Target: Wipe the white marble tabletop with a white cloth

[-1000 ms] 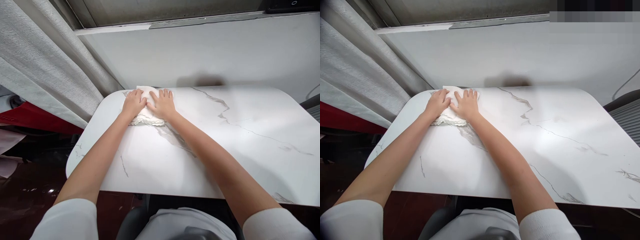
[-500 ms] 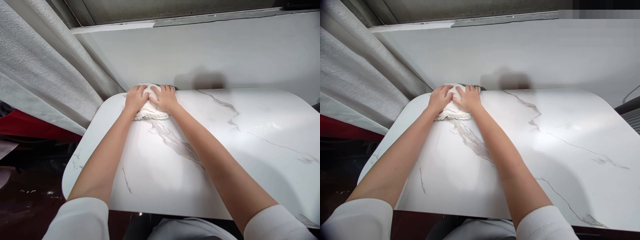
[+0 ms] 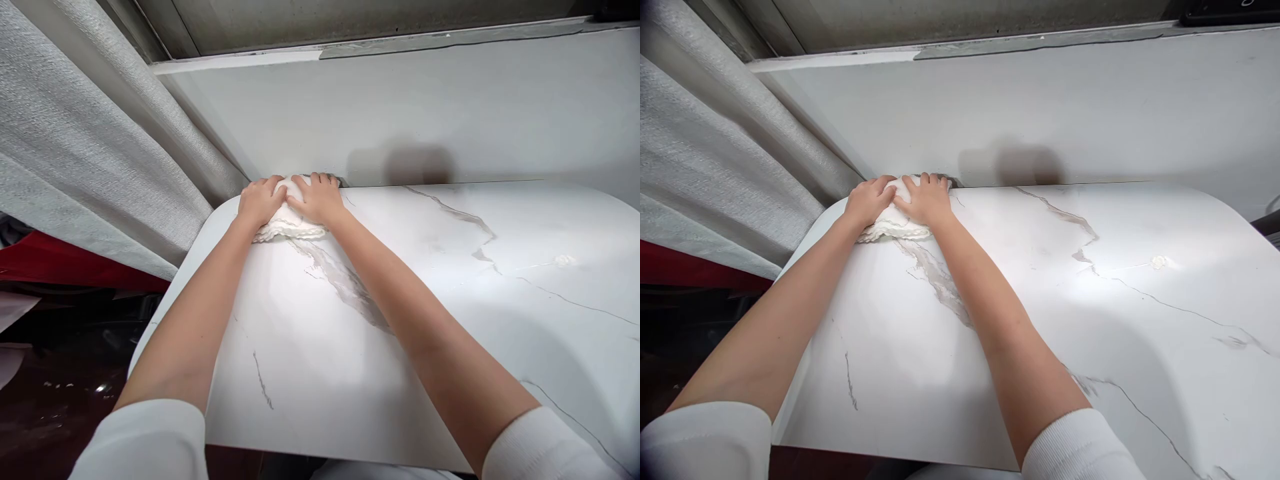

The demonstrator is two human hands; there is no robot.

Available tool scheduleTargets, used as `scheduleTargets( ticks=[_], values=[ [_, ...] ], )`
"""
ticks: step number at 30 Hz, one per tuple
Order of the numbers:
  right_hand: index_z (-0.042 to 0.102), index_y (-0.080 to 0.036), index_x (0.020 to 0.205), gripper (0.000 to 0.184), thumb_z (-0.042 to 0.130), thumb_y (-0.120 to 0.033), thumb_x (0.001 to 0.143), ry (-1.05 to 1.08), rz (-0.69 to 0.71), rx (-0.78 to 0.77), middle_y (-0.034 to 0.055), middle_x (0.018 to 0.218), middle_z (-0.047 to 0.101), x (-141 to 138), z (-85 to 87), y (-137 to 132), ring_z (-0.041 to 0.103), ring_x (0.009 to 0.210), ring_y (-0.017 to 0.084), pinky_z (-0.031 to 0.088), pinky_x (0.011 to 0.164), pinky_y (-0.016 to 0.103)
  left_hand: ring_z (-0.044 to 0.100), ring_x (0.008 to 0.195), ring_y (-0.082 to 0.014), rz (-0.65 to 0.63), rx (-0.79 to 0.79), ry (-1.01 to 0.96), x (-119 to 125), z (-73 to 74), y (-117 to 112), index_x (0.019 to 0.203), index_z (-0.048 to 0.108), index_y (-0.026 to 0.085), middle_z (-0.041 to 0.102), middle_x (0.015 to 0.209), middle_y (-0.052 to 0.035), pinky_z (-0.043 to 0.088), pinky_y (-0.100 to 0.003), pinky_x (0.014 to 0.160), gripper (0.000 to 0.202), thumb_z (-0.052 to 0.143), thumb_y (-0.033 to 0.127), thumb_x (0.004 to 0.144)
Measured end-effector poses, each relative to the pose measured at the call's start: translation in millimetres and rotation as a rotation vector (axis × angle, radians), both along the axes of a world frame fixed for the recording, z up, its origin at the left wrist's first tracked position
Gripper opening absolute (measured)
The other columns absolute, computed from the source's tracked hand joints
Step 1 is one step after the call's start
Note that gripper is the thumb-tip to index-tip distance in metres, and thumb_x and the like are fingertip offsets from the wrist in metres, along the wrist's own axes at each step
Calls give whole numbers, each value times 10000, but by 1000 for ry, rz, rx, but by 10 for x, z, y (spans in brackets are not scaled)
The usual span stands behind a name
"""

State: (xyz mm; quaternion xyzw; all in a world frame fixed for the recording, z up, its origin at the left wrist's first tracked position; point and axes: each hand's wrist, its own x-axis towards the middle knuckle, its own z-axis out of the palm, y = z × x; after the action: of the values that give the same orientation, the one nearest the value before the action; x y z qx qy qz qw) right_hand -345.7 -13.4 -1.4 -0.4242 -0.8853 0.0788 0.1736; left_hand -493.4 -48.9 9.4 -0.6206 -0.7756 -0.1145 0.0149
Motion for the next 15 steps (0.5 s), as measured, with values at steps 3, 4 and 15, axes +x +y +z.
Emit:
scheduleTargets(
  ticks=[3, 4, 15],
  values=[
    [494, -192, 1415, 549, 391, -500, 972, 5, 4, 16, 179, 1287, 560, -124, -23, -29, 466, 1195, 357, 292, 1025, 510, 545, 1232, -335, 15, -13, 4, -123, 9, -28, 1359, 556, 222, 644, 1286, -108, 412, -466, 1030, 515, 313, 367, 929],
    [487, -190, 1420, 556, 389, -504, 972, 5, 8, 19, 179, 1288, 558, -167, -29, -42, 464, 1194, 358, 289, 1026, 513, 539, 1241, -334, 21, -14, -4, -165, 12, -43, 1361, 554, 227, 635, 1302, -104, 405, -466, 1040, 514, 313, 371, 930],
    [443, -185, 1448, 636, 419, -570, 943, 20, 143, -32, 178, 1368, 486, -568, -7, -255, 358, 1313, 375, 188, 1112, 577, 478, 1341, -289, 82, -43, -48, -647, 58, -325, 1426, 477, 261, 528, 1454, -56, 346, -455, 1129, 537, 301, 399, 938]
  ],
)
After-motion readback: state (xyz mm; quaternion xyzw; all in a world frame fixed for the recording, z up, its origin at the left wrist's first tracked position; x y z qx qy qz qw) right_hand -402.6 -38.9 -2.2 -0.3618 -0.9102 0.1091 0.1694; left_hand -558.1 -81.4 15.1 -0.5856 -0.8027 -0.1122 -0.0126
